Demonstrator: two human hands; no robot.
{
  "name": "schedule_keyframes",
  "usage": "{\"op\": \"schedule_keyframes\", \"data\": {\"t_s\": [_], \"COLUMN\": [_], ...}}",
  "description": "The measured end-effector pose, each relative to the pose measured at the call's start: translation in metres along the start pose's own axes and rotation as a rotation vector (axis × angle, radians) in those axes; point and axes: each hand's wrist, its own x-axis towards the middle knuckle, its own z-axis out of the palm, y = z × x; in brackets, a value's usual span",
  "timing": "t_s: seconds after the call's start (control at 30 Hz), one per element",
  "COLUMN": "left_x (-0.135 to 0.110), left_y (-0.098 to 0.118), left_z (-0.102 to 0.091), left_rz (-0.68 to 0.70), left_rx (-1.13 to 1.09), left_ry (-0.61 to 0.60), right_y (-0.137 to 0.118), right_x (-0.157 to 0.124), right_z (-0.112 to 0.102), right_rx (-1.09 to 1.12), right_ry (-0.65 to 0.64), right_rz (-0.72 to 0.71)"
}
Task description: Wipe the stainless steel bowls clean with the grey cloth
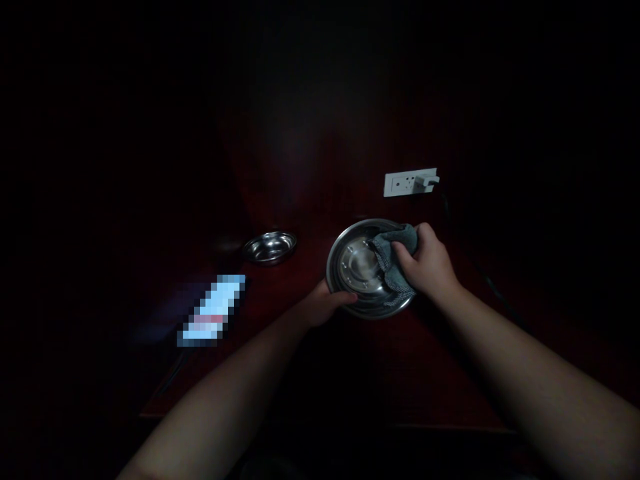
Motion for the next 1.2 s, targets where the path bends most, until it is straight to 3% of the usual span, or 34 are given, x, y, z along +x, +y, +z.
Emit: {"op": "schedule_keyframes", "data": {"t_s": [0.6, 1.2], "left_x": [0.0020, 0.0010], "left_y": [-0.0035, -0.0055], "left_z": [-0.0085, -0.0028], "left_rz": [-0.031, 0.099], "left_rx": [0.009, 0.007], "left_ry": [-0.044, 0.022], "right_y": [-0.0002, 0.0002], "right_x": [0.0001, 0.0000], "right_z": [-0.0013, 0.0001], "right_rx": [-0.037, 0.007], "right_ry": [-0.030, -0.054], "right_rz": [-0.012, -0.028]}}
